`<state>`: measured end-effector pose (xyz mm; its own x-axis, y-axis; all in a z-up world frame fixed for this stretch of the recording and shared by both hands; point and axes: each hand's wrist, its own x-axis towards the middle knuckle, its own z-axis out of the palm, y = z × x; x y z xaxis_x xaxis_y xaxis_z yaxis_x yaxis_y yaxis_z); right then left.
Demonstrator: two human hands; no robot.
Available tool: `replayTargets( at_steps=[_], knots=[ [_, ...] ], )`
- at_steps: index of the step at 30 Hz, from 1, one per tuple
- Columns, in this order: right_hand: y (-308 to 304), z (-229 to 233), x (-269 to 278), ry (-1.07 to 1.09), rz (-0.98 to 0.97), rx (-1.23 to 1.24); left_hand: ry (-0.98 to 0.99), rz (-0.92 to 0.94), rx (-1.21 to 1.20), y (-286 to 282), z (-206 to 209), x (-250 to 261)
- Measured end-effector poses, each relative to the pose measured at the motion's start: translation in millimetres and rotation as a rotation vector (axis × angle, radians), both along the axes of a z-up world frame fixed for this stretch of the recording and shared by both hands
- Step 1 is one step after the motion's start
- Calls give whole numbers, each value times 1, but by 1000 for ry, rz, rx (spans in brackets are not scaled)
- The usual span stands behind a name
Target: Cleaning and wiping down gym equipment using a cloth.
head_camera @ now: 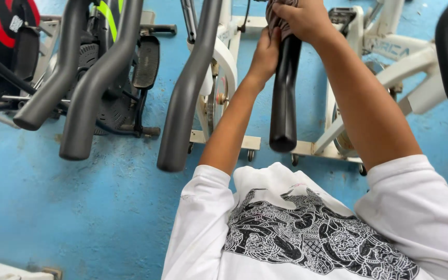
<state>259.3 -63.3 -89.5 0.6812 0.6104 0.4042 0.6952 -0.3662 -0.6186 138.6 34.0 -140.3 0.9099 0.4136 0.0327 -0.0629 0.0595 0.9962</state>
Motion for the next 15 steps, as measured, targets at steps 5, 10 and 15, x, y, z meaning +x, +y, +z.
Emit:
replayTargets(
  at_steps=[5,10,15],
  knots=[
    [-25,30,-105,50,-173,-89,99,-244,-17,0,52,-93],
    [-38,46,-168,78,-156,-253,217,-335,-34,-10,78,-176],
    [-43,99,-232,532,-150,-228,287,-424,393,-8,137,-232]
  ],
)
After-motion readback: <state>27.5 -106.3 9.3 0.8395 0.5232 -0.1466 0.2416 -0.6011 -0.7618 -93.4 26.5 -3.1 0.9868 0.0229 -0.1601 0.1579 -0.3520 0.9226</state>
